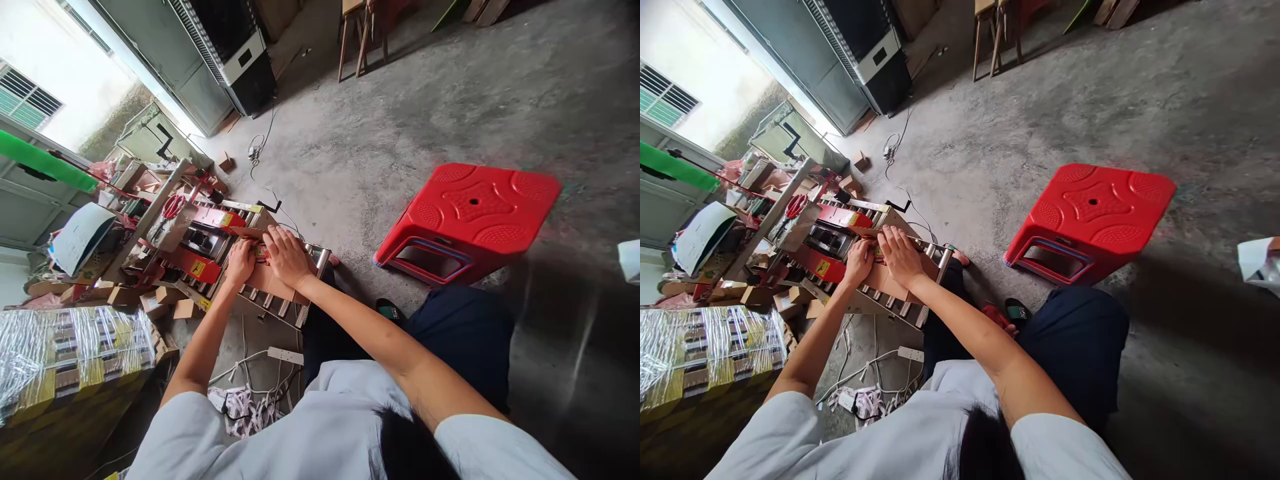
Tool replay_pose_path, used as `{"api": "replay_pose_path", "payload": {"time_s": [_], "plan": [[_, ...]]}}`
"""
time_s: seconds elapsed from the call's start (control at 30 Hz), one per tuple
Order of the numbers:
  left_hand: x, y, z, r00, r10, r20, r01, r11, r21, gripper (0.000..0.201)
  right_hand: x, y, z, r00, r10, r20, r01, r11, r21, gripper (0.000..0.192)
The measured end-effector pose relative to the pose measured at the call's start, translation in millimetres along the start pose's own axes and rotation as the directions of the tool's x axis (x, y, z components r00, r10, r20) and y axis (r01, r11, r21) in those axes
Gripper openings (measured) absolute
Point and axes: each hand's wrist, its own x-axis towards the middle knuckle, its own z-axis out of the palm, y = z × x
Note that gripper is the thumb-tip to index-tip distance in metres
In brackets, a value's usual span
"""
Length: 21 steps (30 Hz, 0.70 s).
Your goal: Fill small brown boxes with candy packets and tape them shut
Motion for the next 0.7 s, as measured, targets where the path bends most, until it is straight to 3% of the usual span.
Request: {"api": "replay_pose_path", "payload": {"time_s": [0.1,0.17,0.2,0.27,0.33,0.37,0.57,0.7], "plan": [[5.6,2.9,-2.0,0.99,0.09,0.108,-0.097,0.994,0.059,0.032,1.4,-0.8,3.5,0.999,0.025,0.027,-0.025,1.0,0.002,0.054],[6.0,5.9,-2.5,0.985,0.128,0.115,-0.135,0.989,0.056,0.029,1.1,-1.0,2.8,0.999,0.027,0.027,-0.027,1.0,0.002,0.053],[4.6,7.1,-2.4,0.99,0.123,0.07,-0.127,0.991,0.045,0.029,0.6,-1.1,2.1,0.999,0.023,0.024,-0.023,1.0,-0.001,0.053],[-0.3,8.2,-2.0,0.992,0.039,-0.122,-0.036,0.999,0.028,0.028,-0.5,-1.2,0.5,1.0,0.006,0.016,-0.006,1.0,-0.001,0.051],[-5.3,7.3,-1.0,0.952,-0.077,-0.295,0.083,0.997,0.008,0.032,-1.4,-0.9,-0.7,1.0,-0.014,0.011,0.014,1.0,0.006,0.05],[-6.9,6.4,-0.3,0.94,-0.11,-0.322,0.116,0.993,-0.001,0.035,-1.6,-0.6,-1.1,1.0,-0.019,0.009,0.019,1.0,0.01,0.05],[-7.2,2.1,0.1,0.984,-0.056,-0.17,0.048,0.998,-0.048,0.04,-2.0,1.8,-3.1,1.0,0.002,0.025,-0.003,0.999,0.034,0.049],[-5.4,3.5,-4.2,0.996,0.047,-0.08,-0.05,0.998,-0.027,0.04,-3.3,2.4,-5.2,1.0,-0.005,0.025,0.004,0.999,0.046,0.049]]}}
